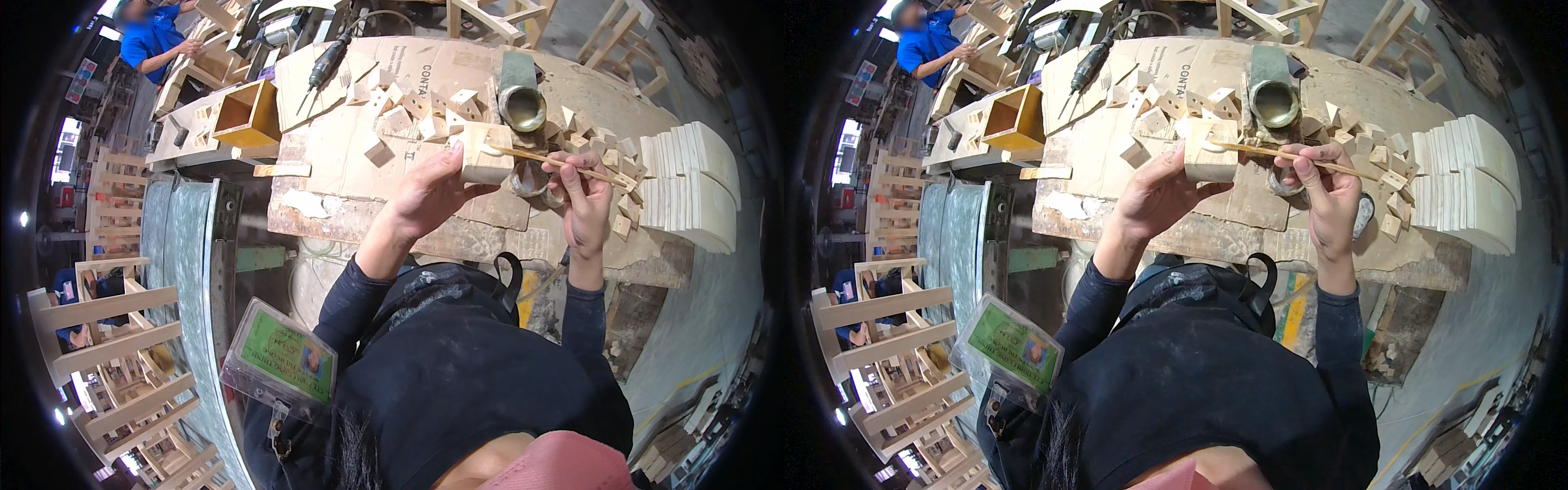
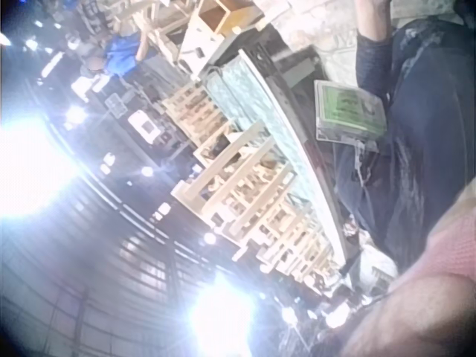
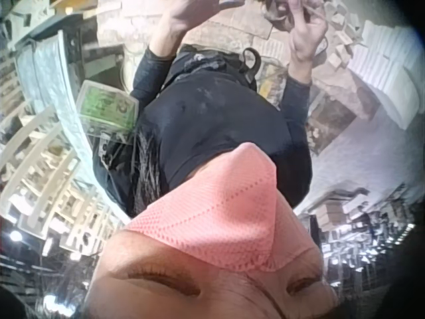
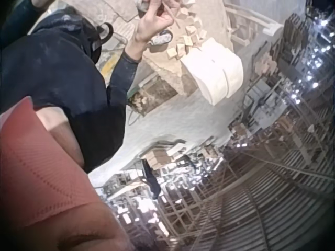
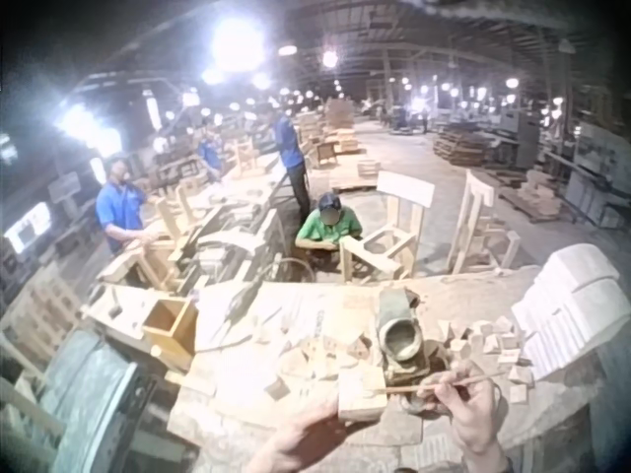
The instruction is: The person repeatedly picks up small wooden blocks from a workbench, applies glue to their surfaces using a small stick, and places them into a yellow container. The process is repetitive and involves handling multiple identical blocks one by one.
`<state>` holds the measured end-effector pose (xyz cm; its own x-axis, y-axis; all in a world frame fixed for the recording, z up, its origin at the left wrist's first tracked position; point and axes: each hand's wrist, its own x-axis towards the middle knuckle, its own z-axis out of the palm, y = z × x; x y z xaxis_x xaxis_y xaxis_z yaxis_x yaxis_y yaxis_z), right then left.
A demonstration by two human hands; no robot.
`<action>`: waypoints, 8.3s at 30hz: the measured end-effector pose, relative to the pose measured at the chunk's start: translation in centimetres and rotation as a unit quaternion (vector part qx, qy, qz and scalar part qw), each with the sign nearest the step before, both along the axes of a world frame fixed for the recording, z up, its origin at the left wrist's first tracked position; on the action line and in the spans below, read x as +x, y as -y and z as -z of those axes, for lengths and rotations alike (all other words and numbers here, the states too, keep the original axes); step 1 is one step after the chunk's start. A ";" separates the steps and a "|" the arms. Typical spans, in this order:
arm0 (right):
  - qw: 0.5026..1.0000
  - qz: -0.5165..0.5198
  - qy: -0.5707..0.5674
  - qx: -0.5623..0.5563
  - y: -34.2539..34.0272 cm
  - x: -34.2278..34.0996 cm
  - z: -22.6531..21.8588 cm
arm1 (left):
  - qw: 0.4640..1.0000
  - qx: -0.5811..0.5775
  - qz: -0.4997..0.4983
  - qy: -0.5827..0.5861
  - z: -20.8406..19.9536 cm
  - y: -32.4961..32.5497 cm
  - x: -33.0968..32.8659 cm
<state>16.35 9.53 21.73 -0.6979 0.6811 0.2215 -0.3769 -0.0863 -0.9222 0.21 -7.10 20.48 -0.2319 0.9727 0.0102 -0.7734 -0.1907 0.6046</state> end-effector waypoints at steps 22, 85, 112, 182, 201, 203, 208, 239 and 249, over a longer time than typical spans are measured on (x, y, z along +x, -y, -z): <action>0.997 -0.058 -0.033 0.029 0.1 0.8 -0.3 | 0.997 -0.018 -0.006 0.078 -1.8 1.6 1.2; 0.997 0.030 -0.022 0.068 2.8 0.4 -2.2 | 0.997 0.059 -0.047 0.021 -1.4 2.5 -0.4; 0.988 -0.076 0.038 0.129 4.9 -12.8 -0.1 | 0.898 0.015 -0.398 0.189 2.2 16.2 -17.8; 0.979 0.184 0.072 0.052 0.1 -2.4 1.7 | 0.516 -0.411 -0.179 -0.730 14.4 5.5 -24.3; 0.893 0.440 0.085 -0.047 -2.1 12.7 6.6 | 0.992 -0.025 -0.099 0.070 9.8 2.9 -5.7; 0.900 0.423 0.102 -0.026 -2.3 12.1 6.8 | 0.990 0.026 -0.061 0.126 9.1 2.2 -4.7; 0.901 0.414 0.129 0.020 -2.3 11.0 7.2 | 0.980 0.071 0.002 0.186 7.8 1.2 -3.4; 0.907 0.265 0.163 0.283 -3.5 6.6 11.7 | 0.966 -0.203 -0.154 -0.035 7.9 4.2 -0.5; 0.883 0.243 0.156 0.370 -3.1 3.1 9.0 | 0.969 -0.134 -0.206 0.018 6.8 5.8 -0.3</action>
